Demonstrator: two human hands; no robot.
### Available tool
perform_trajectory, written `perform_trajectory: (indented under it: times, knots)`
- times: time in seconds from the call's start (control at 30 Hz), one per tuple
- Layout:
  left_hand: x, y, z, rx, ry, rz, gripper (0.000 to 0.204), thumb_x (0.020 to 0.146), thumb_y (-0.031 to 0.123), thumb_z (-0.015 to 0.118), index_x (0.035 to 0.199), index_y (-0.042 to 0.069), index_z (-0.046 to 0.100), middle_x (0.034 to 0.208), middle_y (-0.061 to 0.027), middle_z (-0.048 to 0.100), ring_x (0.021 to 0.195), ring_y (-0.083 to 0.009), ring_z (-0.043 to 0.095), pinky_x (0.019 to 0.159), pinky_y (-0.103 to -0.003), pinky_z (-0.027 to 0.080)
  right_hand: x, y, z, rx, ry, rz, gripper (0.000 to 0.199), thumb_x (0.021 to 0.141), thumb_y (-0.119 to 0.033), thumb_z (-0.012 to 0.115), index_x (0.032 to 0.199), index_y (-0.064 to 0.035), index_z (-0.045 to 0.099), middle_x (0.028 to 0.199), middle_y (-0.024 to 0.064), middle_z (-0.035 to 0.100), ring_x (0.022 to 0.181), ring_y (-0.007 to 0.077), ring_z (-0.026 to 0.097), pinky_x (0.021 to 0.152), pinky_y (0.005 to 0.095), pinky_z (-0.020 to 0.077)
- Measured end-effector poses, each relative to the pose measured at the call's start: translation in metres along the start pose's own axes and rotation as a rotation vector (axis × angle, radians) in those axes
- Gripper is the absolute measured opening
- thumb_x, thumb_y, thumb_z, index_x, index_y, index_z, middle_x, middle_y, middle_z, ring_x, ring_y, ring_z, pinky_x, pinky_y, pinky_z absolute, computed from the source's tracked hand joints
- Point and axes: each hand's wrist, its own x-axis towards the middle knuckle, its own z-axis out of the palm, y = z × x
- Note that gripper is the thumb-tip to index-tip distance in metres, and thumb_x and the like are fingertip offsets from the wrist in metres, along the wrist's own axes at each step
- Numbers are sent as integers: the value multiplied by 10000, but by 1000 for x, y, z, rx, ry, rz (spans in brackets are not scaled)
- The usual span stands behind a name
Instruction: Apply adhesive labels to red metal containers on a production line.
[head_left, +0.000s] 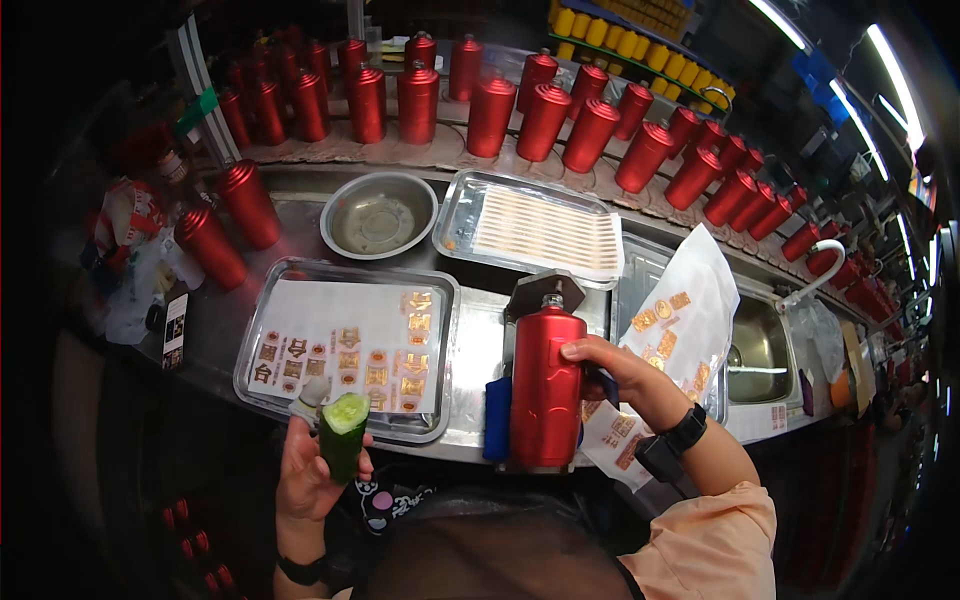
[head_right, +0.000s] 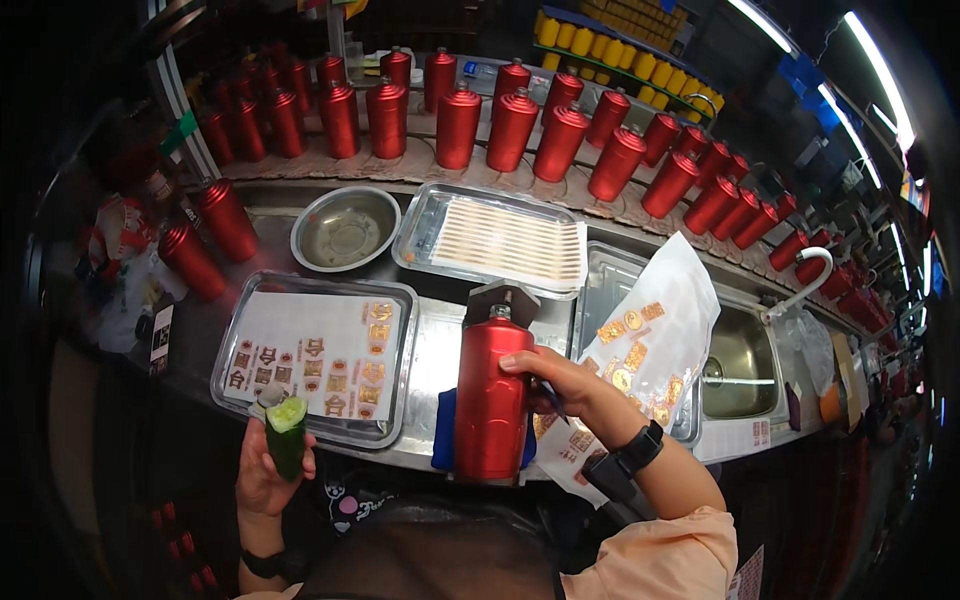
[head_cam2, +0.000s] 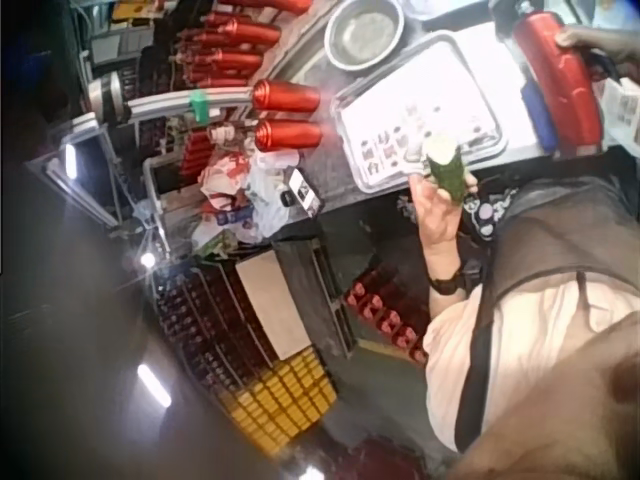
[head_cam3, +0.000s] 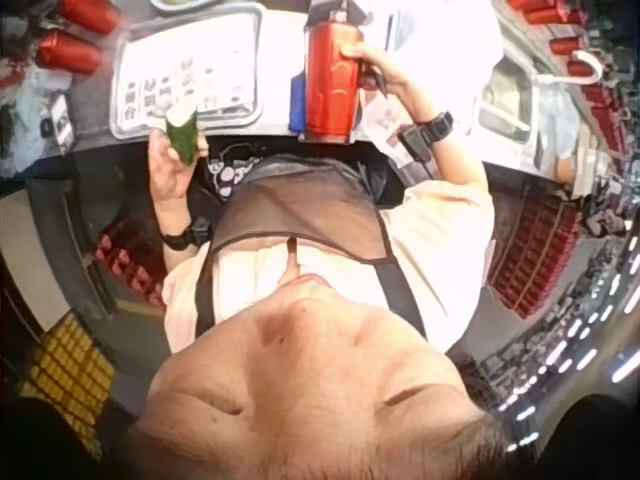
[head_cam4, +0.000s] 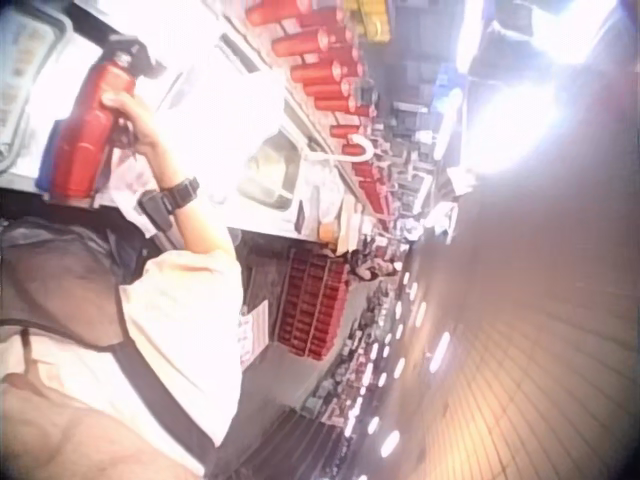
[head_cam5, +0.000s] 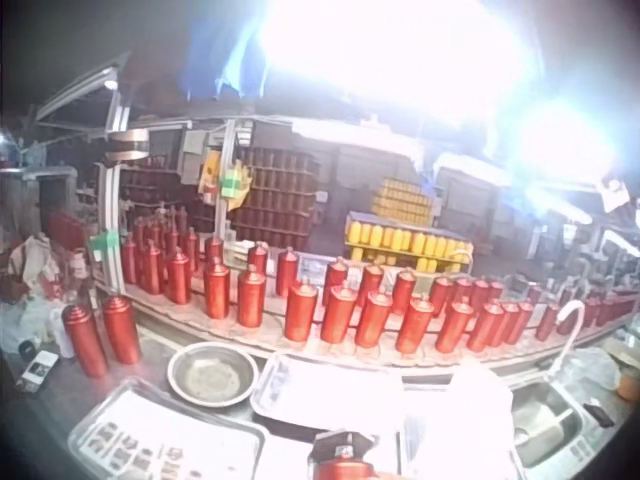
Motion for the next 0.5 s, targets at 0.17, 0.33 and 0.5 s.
perform_trajectory:
  times: [0.17, 0.33, 0.5]
  knots:
    - [-2, -6, 14, 16, 24, 0, 1023, 783, 333, 798, 1500, 73, 115, 1116, -258, 578, 843, -288, 670, 695, -362, 579, 14, -5, -23, -66, -21, 10, 539, 794, -489, 689, 1131, -82, 582, 793, -3, 591, 493, 30, 464, 376, 177, 280]
    - [4, -10, 23, 35, -4, 4, 742, 849, 334, 736, 1387, 37, 318, 1128, -222, 582, 872, -259, 625, 709, -338, 530, 11, 1, -25, -96, 16, -14, 650, 777, -557, 706, 1192, -81, 554, 847, 5, 576, 530, 45, 467, 390, 189, 298]
    - [3, -9, 14, -5, 31, 4, 896, 827, 295, 750, 1476, 65, 176, 1159, -254, 560, 907, -282, 654, 755, -362, 555, -23, 15, -22, 1, 472, -225, 424, 875, -349, 669, 1139, -32, 573, 839, 38, 615, 484, 52, 467, 370, 216, 337]
